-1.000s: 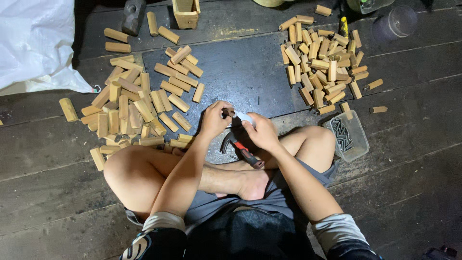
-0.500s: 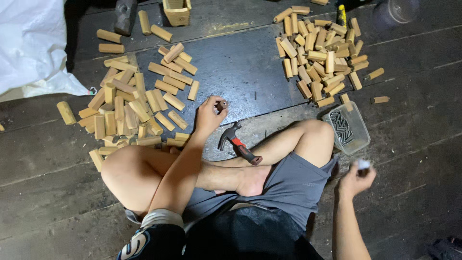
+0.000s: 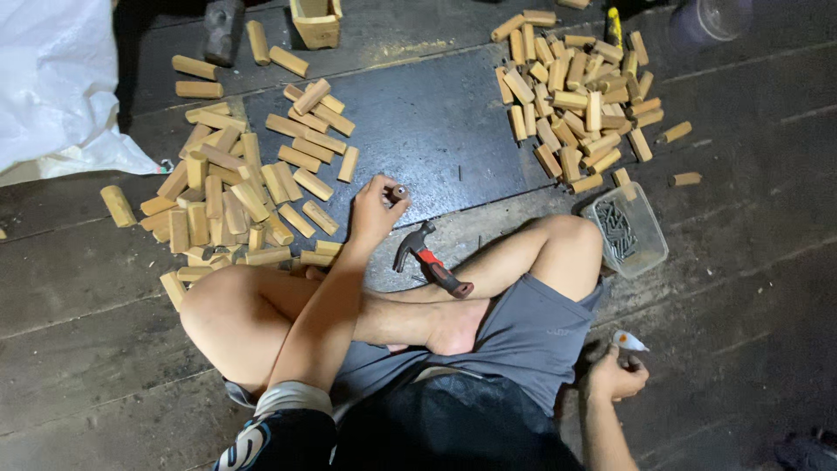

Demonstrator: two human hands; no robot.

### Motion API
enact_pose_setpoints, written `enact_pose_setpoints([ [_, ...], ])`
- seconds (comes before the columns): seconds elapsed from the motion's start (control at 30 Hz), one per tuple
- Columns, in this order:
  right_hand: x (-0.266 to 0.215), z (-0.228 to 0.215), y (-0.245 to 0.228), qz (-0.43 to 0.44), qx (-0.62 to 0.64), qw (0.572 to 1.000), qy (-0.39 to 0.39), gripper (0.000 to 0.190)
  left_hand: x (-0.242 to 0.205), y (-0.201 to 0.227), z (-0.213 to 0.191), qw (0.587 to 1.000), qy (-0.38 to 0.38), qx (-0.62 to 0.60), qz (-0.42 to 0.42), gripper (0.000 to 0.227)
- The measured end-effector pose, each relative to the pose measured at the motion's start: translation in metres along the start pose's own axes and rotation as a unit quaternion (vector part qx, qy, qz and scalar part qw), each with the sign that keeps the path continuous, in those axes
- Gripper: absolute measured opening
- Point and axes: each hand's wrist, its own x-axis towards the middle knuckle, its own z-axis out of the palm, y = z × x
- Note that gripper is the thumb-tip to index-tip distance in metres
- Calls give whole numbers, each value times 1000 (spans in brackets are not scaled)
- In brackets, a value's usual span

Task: The person sits on the floor and repeatedly applies glue to small wooden blocks, inserts a nail, and hammers it in. They then place the finished block into a pile and repeat the process with new blocks.

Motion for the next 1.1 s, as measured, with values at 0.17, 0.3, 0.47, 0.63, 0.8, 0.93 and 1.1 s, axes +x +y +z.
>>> enact_pose_setpoints([
  [0.17,-92,-49,-202,-391,248,866,-187,13,1,4,-2,1000,8,2,-29,37],
  [0.3,-149,-2,-337,-561,277,715,-313,34,-5,21,-11,999,-7,-2,-41,34],
  [0.47,-209,132,-369,-562,98,729,-378,40,-1,12,-12,998,2,52,36,39],
  [0.63,-207,169,-352,-559,-30,744,-364,13,-5,4,-10,995,22,36,85,41],
  [0.8,-198,160,-337,-640,-51,683,-347,8,0,9,-6,995,21,44,83,42],
  [0.93,-199,161,-343,-690,-62,642,-328,14,5,1,1,994,35,55,92,42],
  [1.1,-190,156,-331,-755,-75,574,-310,10,-9,11,-11,998,12,32,53,42],
])
